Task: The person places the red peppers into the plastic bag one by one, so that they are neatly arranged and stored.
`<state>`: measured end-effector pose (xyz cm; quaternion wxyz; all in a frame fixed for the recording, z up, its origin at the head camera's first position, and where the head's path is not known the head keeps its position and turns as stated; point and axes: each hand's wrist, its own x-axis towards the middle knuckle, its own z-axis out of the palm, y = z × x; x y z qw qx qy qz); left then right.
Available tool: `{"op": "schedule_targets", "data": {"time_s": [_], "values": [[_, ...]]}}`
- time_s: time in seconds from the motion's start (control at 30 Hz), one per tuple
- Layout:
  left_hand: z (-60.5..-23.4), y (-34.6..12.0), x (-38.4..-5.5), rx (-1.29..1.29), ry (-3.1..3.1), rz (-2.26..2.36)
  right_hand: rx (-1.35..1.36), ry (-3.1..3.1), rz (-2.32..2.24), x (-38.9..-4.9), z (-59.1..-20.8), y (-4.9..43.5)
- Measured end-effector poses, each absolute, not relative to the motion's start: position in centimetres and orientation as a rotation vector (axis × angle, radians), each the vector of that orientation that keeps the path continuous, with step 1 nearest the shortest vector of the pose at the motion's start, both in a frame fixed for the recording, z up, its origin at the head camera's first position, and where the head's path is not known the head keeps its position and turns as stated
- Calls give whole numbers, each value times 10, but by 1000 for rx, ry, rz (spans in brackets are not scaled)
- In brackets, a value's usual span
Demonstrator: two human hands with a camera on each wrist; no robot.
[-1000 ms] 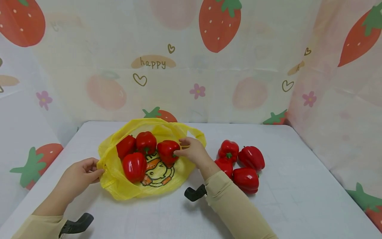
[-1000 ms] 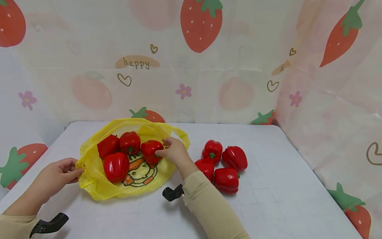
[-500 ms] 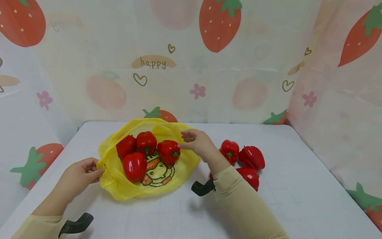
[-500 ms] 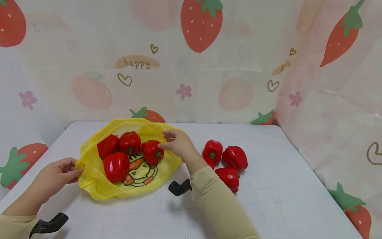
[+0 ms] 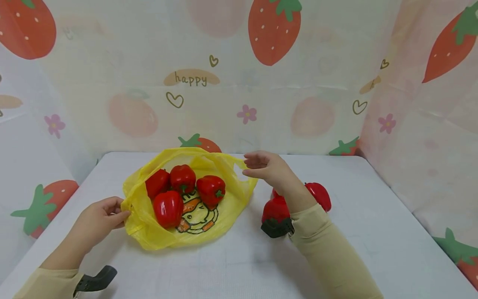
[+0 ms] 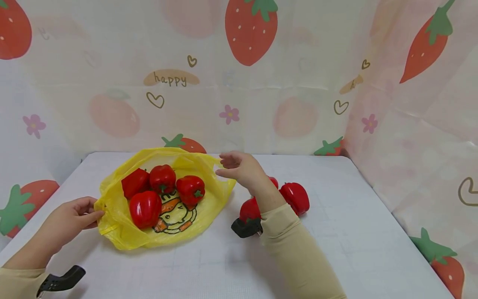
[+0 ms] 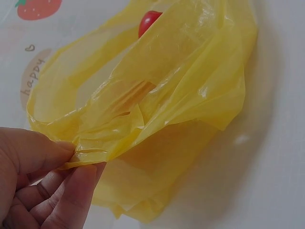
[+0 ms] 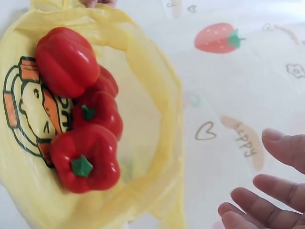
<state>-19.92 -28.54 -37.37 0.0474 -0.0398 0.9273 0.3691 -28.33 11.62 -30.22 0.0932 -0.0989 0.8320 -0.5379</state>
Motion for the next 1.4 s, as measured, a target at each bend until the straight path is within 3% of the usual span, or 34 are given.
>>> {"op": "schedule_targets", "data": {"time_s": [0.47, 1.4], "values": [[-372, -285, -199, -149, 2814, 1131, -331, 2558, -1480, -269, -294, 179], [-375, -286, -198, -148, 2807, 1141, -335, 2525, -1302, -228, -344, 270]]}}
